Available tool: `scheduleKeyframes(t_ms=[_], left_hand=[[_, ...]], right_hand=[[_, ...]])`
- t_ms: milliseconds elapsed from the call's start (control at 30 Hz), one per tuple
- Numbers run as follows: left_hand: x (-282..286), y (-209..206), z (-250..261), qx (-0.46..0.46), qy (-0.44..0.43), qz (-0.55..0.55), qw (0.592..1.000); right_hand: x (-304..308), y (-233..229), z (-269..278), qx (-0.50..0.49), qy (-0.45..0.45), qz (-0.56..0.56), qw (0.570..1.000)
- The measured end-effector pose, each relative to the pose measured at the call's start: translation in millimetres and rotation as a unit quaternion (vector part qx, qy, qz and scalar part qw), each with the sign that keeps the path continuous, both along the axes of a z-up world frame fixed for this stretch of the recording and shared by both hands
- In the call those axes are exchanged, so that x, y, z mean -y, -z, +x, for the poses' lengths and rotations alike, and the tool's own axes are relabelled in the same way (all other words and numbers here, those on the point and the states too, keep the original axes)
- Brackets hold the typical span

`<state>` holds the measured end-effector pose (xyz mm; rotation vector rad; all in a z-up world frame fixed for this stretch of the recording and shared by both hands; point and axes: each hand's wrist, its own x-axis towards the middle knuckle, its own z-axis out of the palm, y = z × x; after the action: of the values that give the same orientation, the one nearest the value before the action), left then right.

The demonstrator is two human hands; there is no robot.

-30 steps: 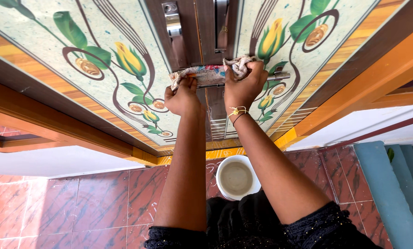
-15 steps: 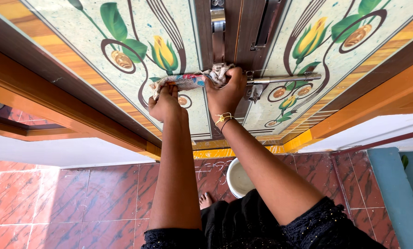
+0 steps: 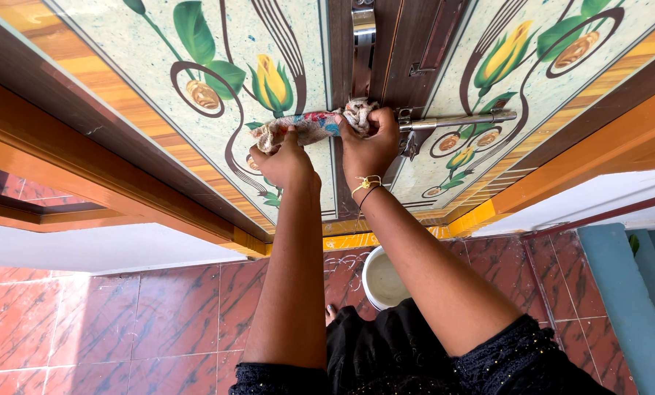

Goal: The person wipes the panels and handles of a decorative door with a cloth, moving between the central panels and the metal hardware.

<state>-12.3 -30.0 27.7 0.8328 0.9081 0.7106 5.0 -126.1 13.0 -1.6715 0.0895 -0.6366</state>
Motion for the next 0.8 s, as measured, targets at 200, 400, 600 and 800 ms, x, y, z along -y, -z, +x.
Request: scheduleKeyframes(t_ms=[200,400,600,800], left_hand=[[-16.4,19.5,12.0,0.081,-0.03,-0.099,0.991],[-33.5,39.7,18.0,0.098,-0.031,-0.105,0.989],[-68.6,30.5,5.0,0.093,-0.057,-0.113,0.988],[-118.8,26.6,-8.3,0.114,-0.103,-0.075,0.985]], right_hand=[[-3.7,-5.5,-3.3,0.01,0.047,-0.049,0.998],[-17.3,-4.6,-5.4,0.007,0.035,0.015,0.999],[-52.3,3.9,-13.1,0.029,0.038,0.015,0.999],[-105.4,2.8,-23.0,-0.098,-0.02,0.106,0.989]])
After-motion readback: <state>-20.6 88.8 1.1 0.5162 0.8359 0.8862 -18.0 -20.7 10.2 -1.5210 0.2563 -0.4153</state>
